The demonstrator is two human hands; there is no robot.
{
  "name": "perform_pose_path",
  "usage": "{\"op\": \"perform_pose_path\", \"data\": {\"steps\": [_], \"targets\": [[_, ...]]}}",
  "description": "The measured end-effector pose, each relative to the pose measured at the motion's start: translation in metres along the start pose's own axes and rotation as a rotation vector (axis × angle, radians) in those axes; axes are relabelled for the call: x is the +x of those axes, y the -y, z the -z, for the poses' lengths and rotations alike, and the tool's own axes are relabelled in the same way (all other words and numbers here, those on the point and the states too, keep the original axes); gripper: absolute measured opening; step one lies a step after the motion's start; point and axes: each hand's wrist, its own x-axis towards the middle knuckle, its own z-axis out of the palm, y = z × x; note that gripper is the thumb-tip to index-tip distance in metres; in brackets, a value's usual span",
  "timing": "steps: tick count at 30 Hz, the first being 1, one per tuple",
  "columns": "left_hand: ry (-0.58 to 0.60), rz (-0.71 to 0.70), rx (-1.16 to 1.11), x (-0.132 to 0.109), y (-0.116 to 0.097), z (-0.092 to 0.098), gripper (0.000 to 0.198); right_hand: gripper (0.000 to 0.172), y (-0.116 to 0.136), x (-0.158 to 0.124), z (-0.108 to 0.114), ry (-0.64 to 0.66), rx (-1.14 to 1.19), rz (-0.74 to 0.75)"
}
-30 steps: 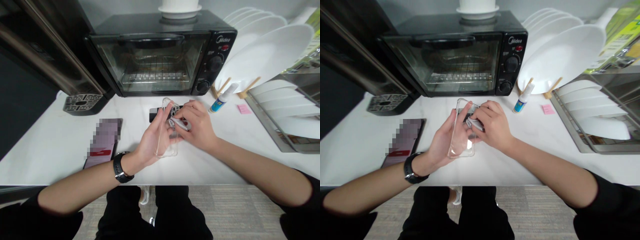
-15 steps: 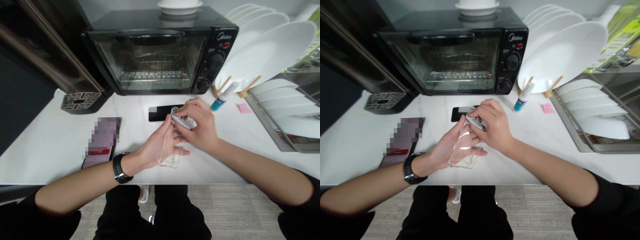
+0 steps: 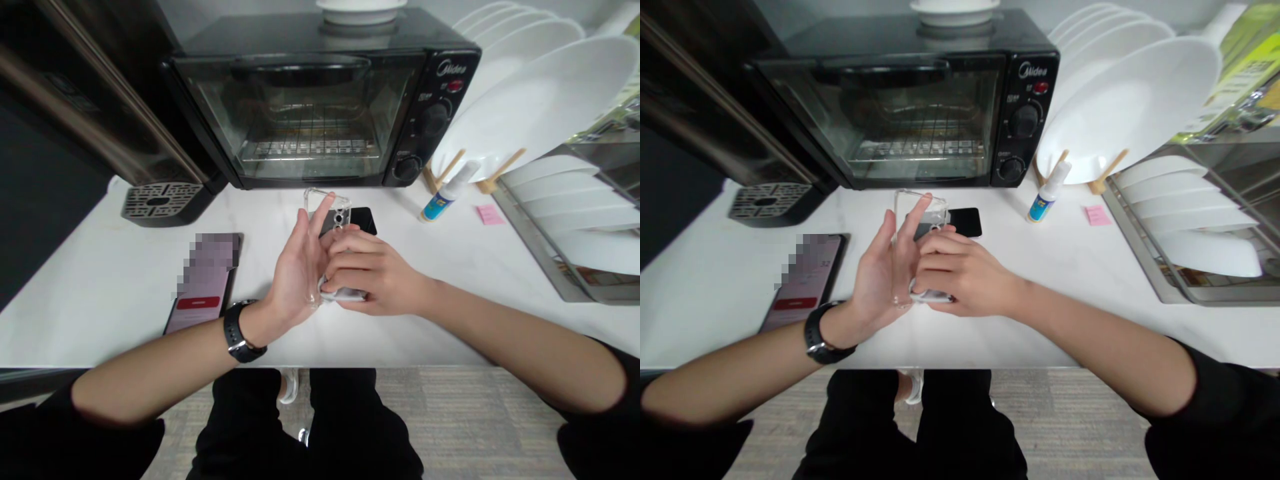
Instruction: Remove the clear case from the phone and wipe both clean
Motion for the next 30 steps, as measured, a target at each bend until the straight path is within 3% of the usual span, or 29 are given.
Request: {"op": "perform_pose_path", "data": {"steps": [10,17,22,25,30], "targets": [[0.045,-0.019,-0.058,0.002,0.005,0.003,0.062,0.008,-0.011,-0.008,-0.001,-0.139,-0.234,-0.213],[0.112,0.09,0.037,0.002,0.016,0.007,0.059,0.004,-0.017,-0.009,0.009,-0.28,-0.351,-0.353],[0.171,0.176,0.119,0.003,0.025,0.011,0.064,0.005,-0.013,-0.005,0.011,-0.327,-0.272,-0.318],[0.138,0.204,0.084,0.003,0.025,0.01,0.065,0.005,-0.008,-0.003,0.009,-0.287,-0.147,-0.296],[0.062,0.095,-0.058,0.002,0.015,0.005,0.055,0.011,0.0,-0.002,0.002,-0.176,0.036,-0.158]]}}
